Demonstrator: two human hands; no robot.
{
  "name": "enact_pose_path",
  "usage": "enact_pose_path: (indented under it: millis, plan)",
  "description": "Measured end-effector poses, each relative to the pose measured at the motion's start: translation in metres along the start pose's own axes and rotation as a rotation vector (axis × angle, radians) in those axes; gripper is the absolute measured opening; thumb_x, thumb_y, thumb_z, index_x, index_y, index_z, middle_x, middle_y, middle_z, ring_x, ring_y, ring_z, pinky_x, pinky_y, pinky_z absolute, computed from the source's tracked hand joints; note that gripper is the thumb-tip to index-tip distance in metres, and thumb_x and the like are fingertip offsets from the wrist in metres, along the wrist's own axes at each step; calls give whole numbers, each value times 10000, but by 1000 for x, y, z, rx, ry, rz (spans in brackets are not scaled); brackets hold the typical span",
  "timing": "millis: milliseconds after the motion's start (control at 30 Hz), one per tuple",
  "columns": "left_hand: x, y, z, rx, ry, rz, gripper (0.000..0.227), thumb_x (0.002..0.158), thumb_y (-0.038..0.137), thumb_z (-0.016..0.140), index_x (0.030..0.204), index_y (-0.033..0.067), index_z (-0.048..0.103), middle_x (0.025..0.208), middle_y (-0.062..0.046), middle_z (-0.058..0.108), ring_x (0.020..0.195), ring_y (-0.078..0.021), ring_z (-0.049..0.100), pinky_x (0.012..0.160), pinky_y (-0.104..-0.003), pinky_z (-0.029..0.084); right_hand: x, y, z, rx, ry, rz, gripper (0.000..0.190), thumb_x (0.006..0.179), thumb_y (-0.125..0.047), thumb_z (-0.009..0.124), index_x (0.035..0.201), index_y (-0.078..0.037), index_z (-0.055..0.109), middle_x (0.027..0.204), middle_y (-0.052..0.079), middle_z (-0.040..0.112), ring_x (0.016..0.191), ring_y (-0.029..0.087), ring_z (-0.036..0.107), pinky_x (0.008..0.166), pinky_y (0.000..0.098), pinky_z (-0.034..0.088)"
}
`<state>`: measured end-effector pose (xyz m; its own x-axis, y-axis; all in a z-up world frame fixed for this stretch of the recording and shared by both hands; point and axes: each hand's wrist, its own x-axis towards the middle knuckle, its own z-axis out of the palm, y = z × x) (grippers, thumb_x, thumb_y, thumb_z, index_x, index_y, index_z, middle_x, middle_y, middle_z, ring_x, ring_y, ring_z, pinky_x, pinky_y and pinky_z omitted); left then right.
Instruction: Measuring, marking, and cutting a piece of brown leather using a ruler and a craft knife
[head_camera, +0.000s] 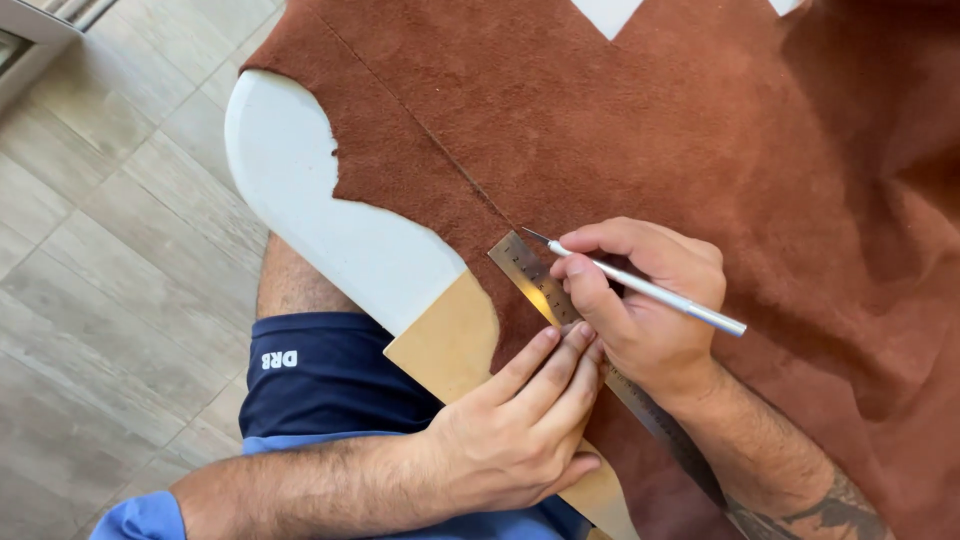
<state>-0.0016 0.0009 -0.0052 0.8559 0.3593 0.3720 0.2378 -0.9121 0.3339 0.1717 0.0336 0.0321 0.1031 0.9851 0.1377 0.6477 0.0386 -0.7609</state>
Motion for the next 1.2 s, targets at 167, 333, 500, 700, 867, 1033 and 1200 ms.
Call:
enact_pose_path:
  millis: [167, 333, 500, 700, 867, 1033, 1200]
  plan:
    - [-4, -1, 5, -31, 4, -17, 716, 986, 557, 586, 1361, -49, 662, 1406, -166, 657, 1406, -327, 564, 1246, -446, 399, 0, 1, 5, -21, -24, -87, 152, 981, -88, 609, 935, 40, 677, 803, 133, 742, 705, 226, 719, 691, 318, 566]
    - [-6, 0, 8, -33, 5, -17, 700, 1010, 547, 569, 1371, -47, 654, 1404, -157, 660, 1400, -323, 572, 1241, -448, 403, -1, 1, 6, -51, -21, -111, 188, 993, -126, 604, 930, 34, 679, 816, 127, 741, 711, 234, 716, 692, 324, 559]
    - [-6, 1, 10, -88, 22, -16, 644, 1015, 500, 595, 1321, -57, 696, 1378, -170, 667, 1374, -342, 591, 1231, -466, 421, 0, -3, 5, -72, -42, -113, 209, 1008, -139, 592, 939, 36, 683, 824, 127, 747, 723, 230, 718, 695, 319, 553]
    - [-7, 2, 11, -89, 46, -26, 620, 1011, 471, 604, 1326, -55, 694, 1363, -174, 680, 1344, -328, 618, 1217, -465, 439, 1, -6, 4, -94, -69, -103, 121, 996, -69, 629, 955, 28, 689, 829, 122, 740, 724, 225, 706, 696, 310, 543]
    - [-7, 1, 12, -97, 63, -33, 586, 1021, 432, 595, 1331, -58, 678, 1345, -154, 686, 1329, -326, 623, 1212, -462, 443, 1, -8, -1, -146, -114, -98, 70, 961, -27, 653, 933, 14, 703, 878, 128, 743, 756, 239, 701, 722, 330, 536]
    - [-7, 1, 12, -98, 59, -32, 590, 1015, 440, 639, 1339, -52, 672, 1351, -144, 680, 1330, -319, 617, 1207, -470, 446, 3, -12, -8, -181, -159, -112, 66, 934, 3, 655, 901, 19, 710, 844, 127, 734, 726, 243, 689, 703, 330, 525]
    - [-6, -1, 12, -94, 57, -12, 591, 1010, 445, 645, 1332, -50, 676, 1352, -142, 674, 1325, -334, 610, 1195, -477, 461, 0, -15, -15, -232, -191, -86, 65, 887, 40, 662, 871, 9, 717, 843, 116, 751, 730, 228, 711, 697, 319, 538]
